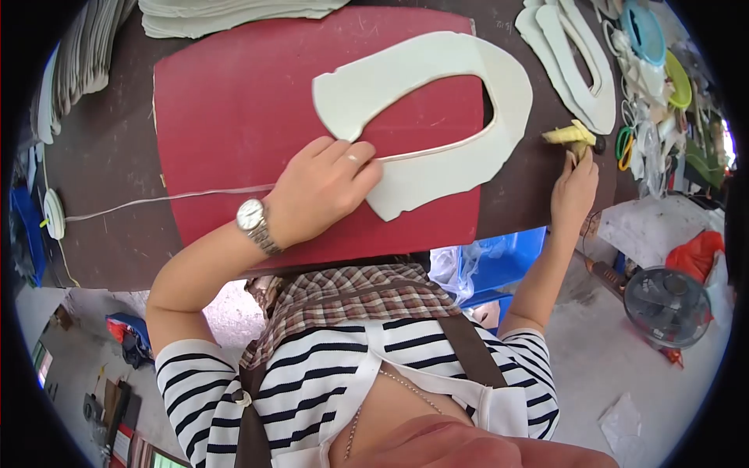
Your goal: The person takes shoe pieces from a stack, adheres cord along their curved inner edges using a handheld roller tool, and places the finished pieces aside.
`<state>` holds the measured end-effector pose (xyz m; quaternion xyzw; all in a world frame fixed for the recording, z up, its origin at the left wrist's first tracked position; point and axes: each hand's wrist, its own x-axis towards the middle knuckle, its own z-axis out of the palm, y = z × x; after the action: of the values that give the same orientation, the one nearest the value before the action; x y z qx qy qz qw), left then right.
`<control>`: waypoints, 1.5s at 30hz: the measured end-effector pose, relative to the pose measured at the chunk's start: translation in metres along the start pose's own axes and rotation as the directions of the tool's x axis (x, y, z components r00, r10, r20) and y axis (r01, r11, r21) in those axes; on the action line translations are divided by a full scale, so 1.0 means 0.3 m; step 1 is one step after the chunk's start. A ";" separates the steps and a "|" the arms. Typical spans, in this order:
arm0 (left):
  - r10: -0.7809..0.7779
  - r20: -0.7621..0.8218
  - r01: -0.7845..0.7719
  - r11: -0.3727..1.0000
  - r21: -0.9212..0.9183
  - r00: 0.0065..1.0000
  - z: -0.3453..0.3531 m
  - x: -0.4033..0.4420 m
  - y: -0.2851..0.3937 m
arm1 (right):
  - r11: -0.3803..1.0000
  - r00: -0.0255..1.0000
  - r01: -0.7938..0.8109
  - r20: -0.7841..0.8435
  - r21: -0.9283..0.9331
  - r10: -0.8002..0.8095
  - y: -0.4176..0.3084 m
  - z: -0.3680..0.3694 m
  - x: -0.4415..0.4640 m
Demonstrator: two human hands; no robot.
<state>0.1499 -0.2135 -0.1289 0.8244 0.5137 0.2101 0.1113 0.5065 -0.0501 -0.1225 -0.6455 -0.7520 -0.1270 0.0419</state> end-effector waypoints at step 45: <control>-0.131 -0.552 0.107 0.991 -0.076 0.824 -0.483 0.497 -0.392 | 0.912 0.932 -0.360 0.119 0.195 0.342 0.085 0.067 0.078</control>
<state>0.0464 -0.0323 -0.0127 0.6917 0.5696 0.4437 -0.0126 0.5297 -0.0193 -0.1332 -0.7665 -0.6340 -0.0095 0.1021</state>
